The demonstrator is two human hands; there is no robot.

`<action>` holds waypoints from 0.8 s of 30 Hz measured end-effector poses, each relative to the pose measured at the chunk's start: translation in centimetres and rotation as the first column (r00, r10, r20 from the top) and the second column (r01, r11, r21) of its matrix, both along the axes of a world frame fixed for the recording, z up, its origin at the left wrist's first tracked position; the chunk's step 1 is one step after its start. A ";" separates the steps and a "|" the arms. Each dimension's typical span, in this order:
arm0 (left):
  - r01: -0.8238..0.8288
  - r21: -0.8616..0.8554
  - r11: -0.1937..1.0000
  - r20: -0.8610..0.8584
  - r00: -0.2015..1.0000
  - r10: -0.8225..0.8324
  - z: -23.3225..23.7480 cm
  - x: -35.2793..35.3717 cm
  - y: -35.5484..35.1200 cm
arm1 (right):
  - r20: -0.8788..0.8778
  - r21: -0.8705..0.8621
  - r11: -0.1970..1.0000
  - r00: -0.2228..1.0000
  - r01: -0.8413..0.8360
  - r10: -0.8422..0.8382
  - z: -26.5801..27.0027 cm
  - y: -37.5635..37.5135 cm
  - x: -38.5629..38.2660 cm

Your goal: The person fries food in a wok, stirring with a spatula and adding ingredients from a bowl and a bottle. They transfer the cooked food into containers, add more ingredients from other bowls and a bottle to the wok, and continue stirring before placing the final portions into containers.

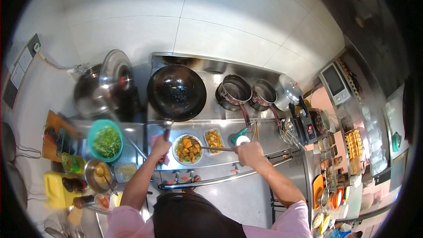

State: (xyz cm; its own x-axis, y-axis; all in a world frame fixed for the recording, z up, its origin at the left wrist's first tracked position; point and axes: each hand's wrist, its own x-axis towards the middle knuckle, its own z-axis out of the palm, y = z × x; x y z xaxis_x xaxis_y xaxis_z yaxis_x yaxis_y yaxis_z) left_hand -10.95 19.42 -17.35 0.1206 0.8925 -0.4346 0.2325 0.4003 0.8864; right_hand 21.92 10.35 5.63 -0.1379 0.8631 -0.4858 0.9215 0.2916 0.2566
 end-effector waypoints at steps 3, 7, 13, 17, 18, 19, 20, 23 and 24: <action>-0.007 -0.003 1.000 0.002 1.000 0.007 0.4 0.0 0.0 | 0.066 -0.008 1.000 0.998 -0.015 0.016 1.4 0.1 -1.3; -0.009 -0.009 1.000 -0.018 1.000 0.009 -0.2 0.1 0.0 | 0.018 0.133 0.991 1.000 0.018 -0.021 1.9 -1.6 -2.3; -0.001 -0.013 1.000 -0.028 1.000 0.000 0.3 -0.1 0.1 | -0.048 0.235 0.964 0.992 0.125 -0.117 0.3 -6.4 -2.4; 0.007 0.022 1.000 -0.042 0.999 -0.007 0.1 -0.1 0.1 | -0.139 0.308 0.927 0.974 0.214 -0.179 -1.8 -9.7 -2.1; -0.002 0.005 1.000 -0.031 1.000 0.003 0.0 -0.1 0.0 | -0.169 0.325 0.915 0.967 0.238 -0.192 -2.3 -10.6 -2.0; -0.012 -0.010 1.000 -0.019 1.000 0.012 0.7 0.0 0.0 | -0.180 0.306 0.908 0.954 0.285 -0.239 -3.0 -11.1 -1.9; -0.021 -0.027 0.999 -0.009 1.000 0.020 1.1 0.1 -0.1 | -0.196 0.310 0.903 0.949 0.298 -0.246 -3.7 -11.7 -1.9; 0.017 0.021 1.000 -0.014 1.000 -0.017 -2.0 -0.1 0.6 | -0.252 0.360 0.876 0.938 0.320 -0.239 -6.1 -13.1 -1.3; 0.012 0.004 1.000 0.011 1.000 -0.012 -2.3 -0.1 0.5 | -0.274 0.377 0.870 0.936 0.317 -0.222 -6.9 -13.6 -0.9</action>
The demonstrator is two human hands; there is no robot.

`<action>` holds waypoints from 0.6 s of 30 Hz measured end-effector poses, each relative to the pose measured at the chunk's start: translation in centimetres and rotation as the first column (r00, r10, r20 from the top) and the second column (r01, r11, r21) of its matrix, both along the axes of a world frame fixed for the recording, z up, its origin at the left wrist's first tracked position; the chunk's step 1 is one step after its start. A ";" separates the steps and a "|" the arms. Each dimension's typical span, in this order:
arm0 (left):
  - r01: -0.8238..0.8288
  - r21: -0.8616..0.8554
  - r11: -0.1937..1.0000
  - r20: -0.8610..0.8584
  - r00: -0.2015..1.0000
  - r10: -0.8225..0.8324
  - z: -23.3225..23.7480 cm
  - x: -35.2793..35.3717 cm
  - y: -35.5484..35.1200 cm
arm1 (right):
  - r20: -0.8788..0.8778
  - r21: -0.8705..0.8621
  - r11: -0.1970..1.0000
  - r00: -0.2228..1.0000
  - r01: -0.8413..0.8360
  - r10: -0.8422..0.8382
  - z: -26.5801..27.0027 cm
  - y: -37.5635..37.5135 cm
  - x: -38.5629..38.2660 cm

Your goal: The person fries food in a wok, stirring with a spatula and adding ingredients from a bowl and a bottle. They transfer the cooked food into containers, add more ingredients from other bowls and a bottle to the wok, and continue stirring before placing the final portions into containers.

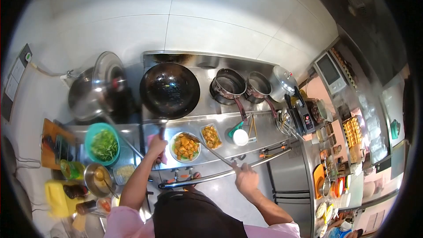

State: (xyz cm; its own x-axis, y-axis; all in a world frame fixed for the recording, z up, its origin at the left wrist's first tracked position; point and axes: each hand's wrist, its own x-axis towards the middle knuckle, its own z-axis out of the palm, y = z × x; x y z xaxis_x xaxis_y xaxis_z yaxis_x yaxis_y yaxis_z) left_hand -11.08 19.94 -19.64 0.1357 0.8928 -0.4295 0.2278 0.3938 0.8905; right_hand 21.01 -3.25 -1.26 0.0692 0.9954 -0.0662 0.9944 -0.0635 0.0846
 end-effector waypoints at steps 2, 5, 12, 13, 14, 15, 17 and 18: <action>-0.011 -0.029 1.000 0.049 0.999 0.012 1.7 0.1 -0.3 | -0.032 0.057 0.998 0.999 -0.023 0.025 -0.5 -0.4 0.4; -0.020 -0.034 0.999 0.038 0.999 0.021 1.5 0.2 -0.2 | -0.096 0.059 0.998 0.995 0.019 -0.013 -0.2 -0.6 1.2; 0.013 -0.023 1.000 0.016 1.000 -0.012 0.2 0.0 -0.1 | -0.401 -0.078 0.971 0.884 0.227 -0.239 4.1 0.6 4.2; 0.007 -0.031 1.000 0.016 1.000 -0.007 -0.7 0.2 0.0 | -0.511 -0.095 0.968 0.823 0.233 -0.248 4.4 1.2 5.1; 0.003 -0.039 0.999 0.015 1.000 -0.002 -0.7 0.2 -0.1 | -0.543 -0.126 0.968 0.801 0.219 -0.252 4.9 2.4 5.1; 0.004 -0.022 1.000 -0.018 1.000 -0.004 -0.7 0.5 -0.2 | -0.575 -0.156 0.966 0.776 0.206 -0.258 5.7 4.0 5.1; -0.022 0.018 1.000 -0.033 0.999 0.022 0.9 1.4 -0.9 | -0.635 -0.200 0.970 0.737 0.137 -0.234 6.4 8.2 5.3; -0.033 0.037 0.999 -0.041 0.999 0.035 1.3 1.5 -1.4 | -0.662 -0.217 0.973 0.720 0.082 -0.208 5.6 11.1 5.6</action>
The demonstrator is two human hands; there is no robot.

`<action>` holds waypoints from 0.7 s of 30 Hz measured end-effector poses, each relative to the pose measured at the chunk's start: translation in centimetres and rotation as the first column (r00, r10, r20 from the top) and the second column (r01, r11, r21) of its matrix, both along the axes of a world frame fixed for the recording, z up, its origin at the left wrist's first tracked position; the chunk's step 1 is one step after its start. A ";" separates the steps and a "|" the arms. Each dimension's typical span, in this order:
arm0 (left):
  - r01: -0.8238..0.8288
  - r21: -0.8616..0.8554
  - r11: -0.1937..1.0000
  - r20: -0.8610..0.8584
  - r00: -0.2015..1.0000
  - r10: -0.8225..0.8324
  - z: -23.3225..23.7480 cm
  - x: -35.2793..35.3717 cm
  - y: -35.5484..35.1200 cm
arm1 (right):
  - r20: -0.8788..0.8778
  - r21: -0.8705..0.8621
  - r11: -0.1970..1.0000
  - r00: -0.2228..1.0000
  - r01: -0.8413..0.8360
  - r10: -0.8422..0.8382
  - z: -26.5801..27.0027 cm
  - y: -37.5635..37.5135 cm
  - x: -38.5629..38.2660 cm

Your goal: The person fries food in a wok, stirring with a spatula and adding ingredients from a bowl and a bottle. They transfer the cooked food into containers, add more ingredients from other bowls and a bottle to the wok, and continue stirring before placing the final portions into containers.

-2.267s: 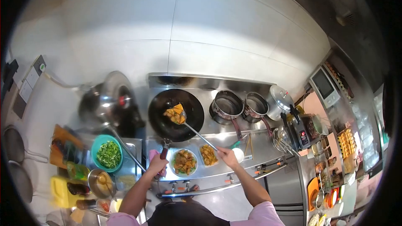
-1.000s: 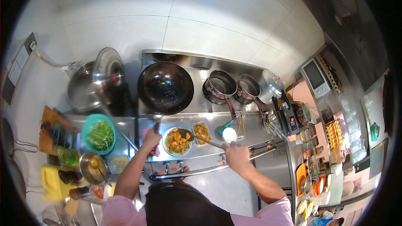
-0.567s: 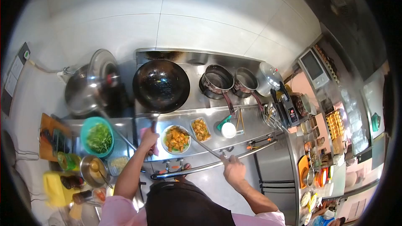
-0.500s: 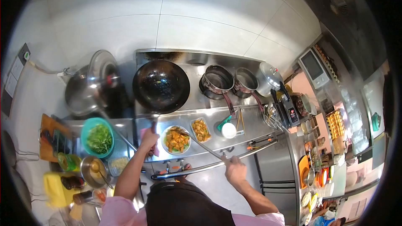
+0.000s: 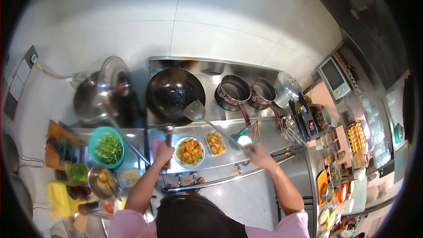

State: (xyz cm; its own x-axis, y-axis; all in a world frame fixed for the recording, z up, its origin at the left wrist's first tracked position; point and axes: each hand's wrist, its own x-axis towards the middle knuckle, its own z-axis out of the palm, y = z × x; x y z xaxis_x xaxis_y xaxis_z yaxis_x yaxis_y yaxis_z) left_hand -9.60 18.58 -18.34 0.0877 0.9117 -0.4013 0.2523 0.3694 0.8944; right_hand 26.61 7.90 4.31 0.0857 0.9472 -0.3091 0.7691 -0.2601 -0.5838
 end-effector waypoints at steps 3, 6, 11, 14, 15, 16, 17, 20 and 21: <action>-0.018 -0.041 0.999 -0.047 0.999 0.016 1.0 0.9 -0.6 | 0.320 -0.023 0.975 0.922 -0.220 0.215 -1.3 10.2 -0.3; -0.052 0.154 0.987 -0.116 0.991 0.071 -2.0 2.0 -0.8 | 0.564 -0.064 0.972 0.796 -0.225 0.221 0.7 18.1 -4.2; -0.055 0.220 0.974 -0.218 0.970 0.104 -4.5 2.6 -0.8 | 0.593 -0.065 0.974 0.776 -0.217 0.212 4.1 25.3 -11.1; -0.035 0.226 0.974 -0.282 0.954 0.100 -3.2 2.3 -0.9 | 0.671 -0.009 0.944 0.698 -0.331 0.251 6.4 24.2 -15.0; -0.039 0.214 0.976 -0.276 0.956 0.098 -2.9 2.5 -0.7 | 0.696 0.018 0.929 0.672 -0.368 0.253 6.6 23.6 -15.9; -0.041 0.201 0.979 -0.269 0.958 0.095 -2.8 2.4 -0.7 | 0.720 0.041 0.914 0.646 -0.405 0.254 6.4 22.7 -16.2; -0.042 0.184 0.982 -0.266 0.960 0.091 -2.8 2.2 -0.9 | 0.772 0.076 0.870 0.581 -0.487 0.258 5.4 21.5 -16.1; -0.030 0.156 0.987 -0.296 0.952 0.076 -3.2 1.3 -0.3 | 0.898 0.114 0.687 0.370 -0.717 0.237 2.8 17.9 -15.3; -0.004 0.186 0.983 -0.255 0.965 0.052 -3.2 0.9 -0.2 | 0.926 0.094 0.617 0.297 -0.781 0.235 2.5 16.6 -14.0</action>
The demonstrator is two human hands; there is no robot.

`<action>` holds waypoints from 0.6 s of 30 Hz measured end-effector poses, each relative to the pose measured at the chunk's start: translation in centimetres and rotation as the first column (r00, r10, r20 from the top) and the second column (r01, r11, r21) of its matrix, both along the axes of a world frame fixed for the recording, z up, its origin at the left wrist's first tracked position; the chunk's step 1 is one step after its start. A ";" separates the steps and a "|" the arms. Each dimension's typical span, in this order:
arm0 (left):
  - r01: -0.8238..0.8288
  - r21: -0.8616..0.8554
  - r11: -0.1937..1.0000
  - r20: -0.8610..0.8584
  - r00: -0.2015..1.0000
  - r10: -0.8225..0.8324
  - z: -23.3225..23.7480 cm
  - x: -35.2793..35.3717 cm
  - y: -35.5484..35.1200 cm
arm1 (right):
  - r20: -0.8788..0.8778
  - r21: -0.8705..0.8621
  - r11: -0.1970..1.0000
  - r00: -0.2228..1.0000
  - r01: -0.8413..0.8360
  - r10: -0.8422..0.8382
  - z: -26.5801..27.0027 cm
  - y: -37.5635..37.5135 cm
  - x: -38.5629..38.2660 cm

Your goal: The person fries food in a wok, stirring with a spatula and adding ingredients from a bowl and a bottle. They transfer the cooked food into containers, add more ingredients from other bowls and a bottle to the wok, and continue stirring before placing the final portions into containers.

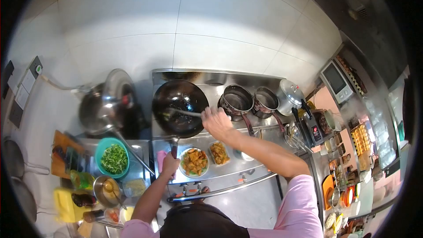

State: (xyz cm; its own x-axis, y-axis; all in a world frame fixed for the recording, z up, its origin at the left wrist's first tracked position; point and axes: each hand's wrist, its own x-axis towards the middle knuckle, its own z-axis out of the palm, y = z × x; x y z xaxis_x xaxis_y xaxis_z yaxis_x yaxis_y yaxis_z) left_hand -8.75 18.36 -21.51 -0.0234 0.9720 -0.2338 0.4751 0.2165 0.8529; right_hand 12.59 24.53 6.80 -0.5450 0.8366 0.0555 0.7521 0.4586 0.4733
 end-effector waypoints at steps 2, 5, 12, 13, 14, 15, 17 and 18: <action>-0.005 -0.023 1.000 0.021 1.000 0.006 -0.6 -0.3 0.5 | 0.061 0.021 0.991 0.990 -0.129 0.128 -0.2 -1.4 2.7; 0.013 0.071 0.997 -0.029 1.000 -0.010 -1.3 -0.9 0.5 | 0.063 -0.010 0.987 0.985 -0.160 0.161 -0.4 -2.6 6.8; 0.025 -0.130 0.991 0.202 0.979 0.002 4.8 -2.0 -0.4 | -0.012 0.047 0.972 0.973 0.232 -0.232 -1.9 -5.0 8.3; 0.046 -0.007 0.999 0.138 0.989 -0.045 4.6 -2.0 -0.6 | -0.065 0.060 0.960 0.960 0.275 -0.271 -3.1 -5.5 7.7; 0.072 0.113 0.991 0.067 0.995 -0.080 3.9 -2.4 -1.1 | -0.118 0.070 0.947 0.945 0.314 -0.305 -4.6 -5.8 7.2; 0.103 0.230 0.968 -0.007 0.995 -0.104 3.2 -2.8 -1.4 | -0.173 0.078 0.933 0.926 0.352 -0.335 -5.9 -6.2 6.8; 0.100 0.143 0.985 -0.013 0.995 -0.099 2.0 -3.6 -1.6 | -0.262 -0.155 0.901 0.862 0.405 -0.433 -6.4 -7.5 6.3; 0.097 0.100 0.990 -0.014 0.995 -0.096 1.5 -3.9 -1.6 | -0.296 -0.219 0.889 0.841 0.402 -0.453 -6.8 -8.2 6.7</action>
